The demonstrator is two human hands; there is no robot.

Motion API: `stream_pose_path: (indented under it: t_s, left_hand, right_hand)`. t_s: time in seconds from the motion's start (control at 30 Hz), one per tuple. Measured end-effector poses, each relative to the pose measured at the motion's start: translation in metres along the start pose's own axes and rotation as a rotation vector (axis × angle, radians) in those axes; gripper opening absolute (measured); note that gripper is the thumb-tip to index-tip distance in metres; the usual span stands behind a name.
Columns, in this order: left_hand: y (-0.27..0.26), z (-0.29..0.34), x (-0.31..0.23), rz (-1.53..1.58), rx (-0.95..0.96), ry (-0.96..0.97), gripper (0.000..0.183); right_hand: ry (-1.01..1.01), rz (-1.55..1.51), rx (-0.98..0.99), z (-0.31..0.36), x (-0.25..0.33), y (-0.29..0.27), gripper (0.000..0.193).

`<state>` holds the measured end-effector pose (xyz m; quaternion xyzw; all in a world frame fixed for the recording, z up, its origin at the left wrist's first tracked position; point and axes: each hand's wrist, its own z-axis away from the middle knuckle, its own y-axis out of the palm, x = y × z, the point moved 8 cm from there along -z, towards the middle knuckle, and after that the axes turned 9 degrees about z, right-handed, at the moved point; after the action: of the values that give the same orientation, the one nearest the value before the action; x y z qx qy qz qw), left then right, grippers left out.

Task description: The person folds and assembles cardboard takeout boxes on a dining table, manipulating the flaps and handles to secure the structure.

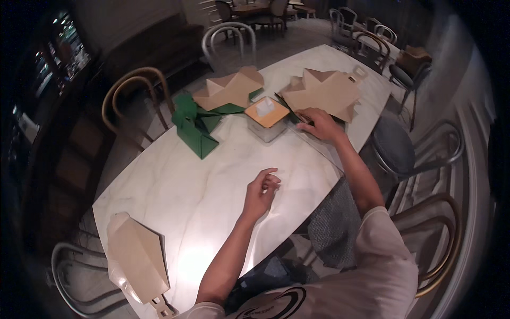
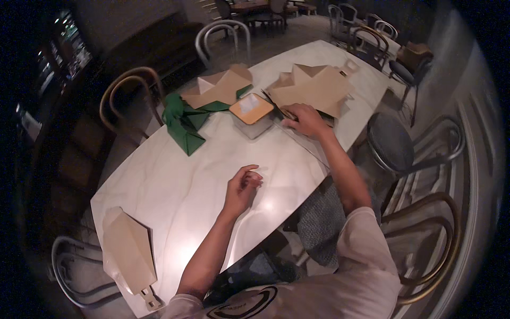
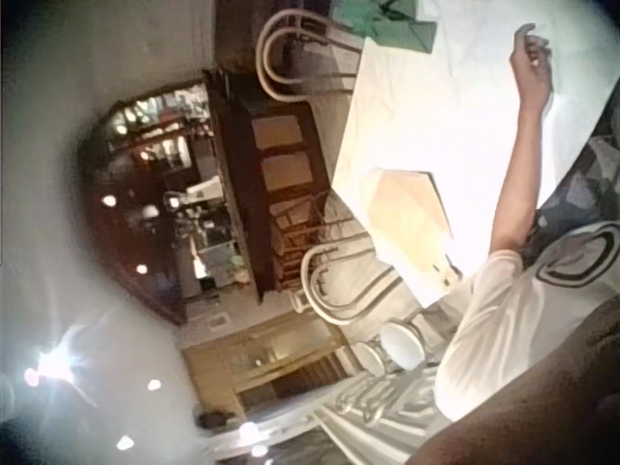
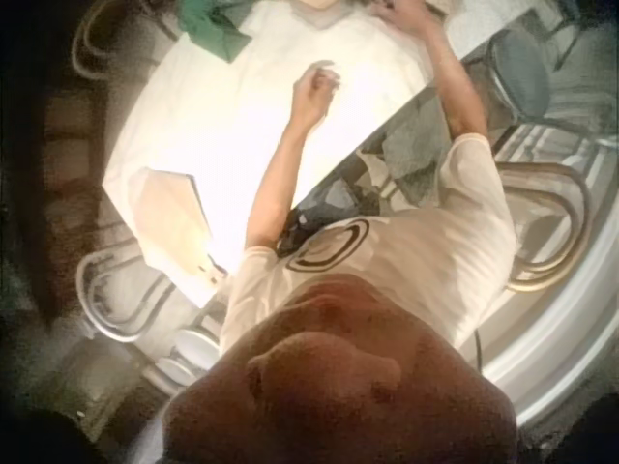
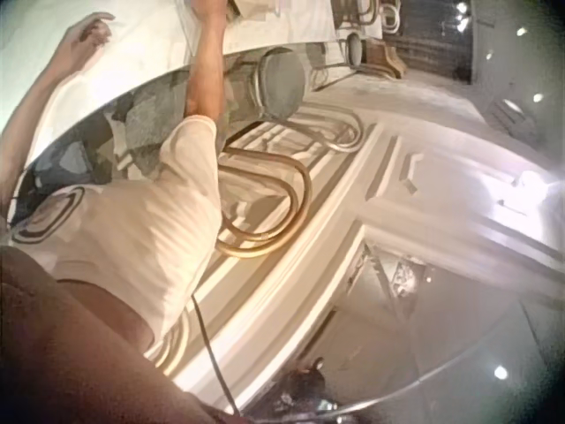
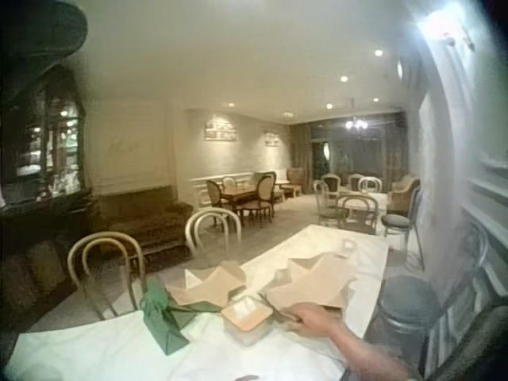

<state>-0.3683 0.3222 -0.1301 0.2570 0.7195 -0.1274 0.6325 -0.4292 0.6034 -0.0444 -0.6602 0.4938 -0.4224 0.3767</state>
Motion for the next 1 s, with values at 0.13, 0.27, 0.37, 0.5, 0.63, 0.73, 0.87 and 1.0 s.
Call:
stream_pose_path:
  t_s: [0.13, 0.27, 0.37, 0.5, 0.63, 0.73, 0.87, 1.0]
  left_hand:
    - [0.016, -0.001, -0.012, -0.022, 0.069, 0.055, 0.032]
    - [0.018, 0.002, -0.016, -0.036, 0.117, 0.009, 0.031]
    - [0.017, 0.001, -0.014, -0.031, 0.105, -0.013, 0.031]
    - [0.021, -0.003, -0.01, -0.025, 0.119, -0.068, 0.03]
    - [0.019, -0.003, -0.017, -0.067, 0.112, -0.078, 0.027]
    - [0.017, -0.002, -0.009, -0.032, 0.097, -0.068, 0.029]
    - [0.015, -0.001, -0.014, -0.04, 0.099, -0.032, 0.029]
    - [0.015, 0.0, -0.015, -0.064, 0.093, -0.03, 0.029]
  right_hand:
    - [0.199, -0.014, -0.198, 0.006, -0.038, -0.011, 0.031]
    - [0.259, -0.144, -0.25, 0.009, -0.038, -0.035, 0.045]
    - [-0.05, 0.408, -0.42, 0.014, -0.025, -0.076, 0.081]
    - [0.473, -0.229, -0.026, 0.051, -0.151, -0.035, 0.056]
    - [0.289, 0.027, 0.019, 0.049, -0.143, -0.039, 0.034]
    - [0.345, 0.202, -0.138, 0.042, -0.145, -0.062, 0.025]
    - [0.33, -0.015, -0.563, 0.03, -0.119, -0.098, 0.03]
    - [0.234, 0.207, -0.209, 0.016, -0.095, -0.038, 0.027]
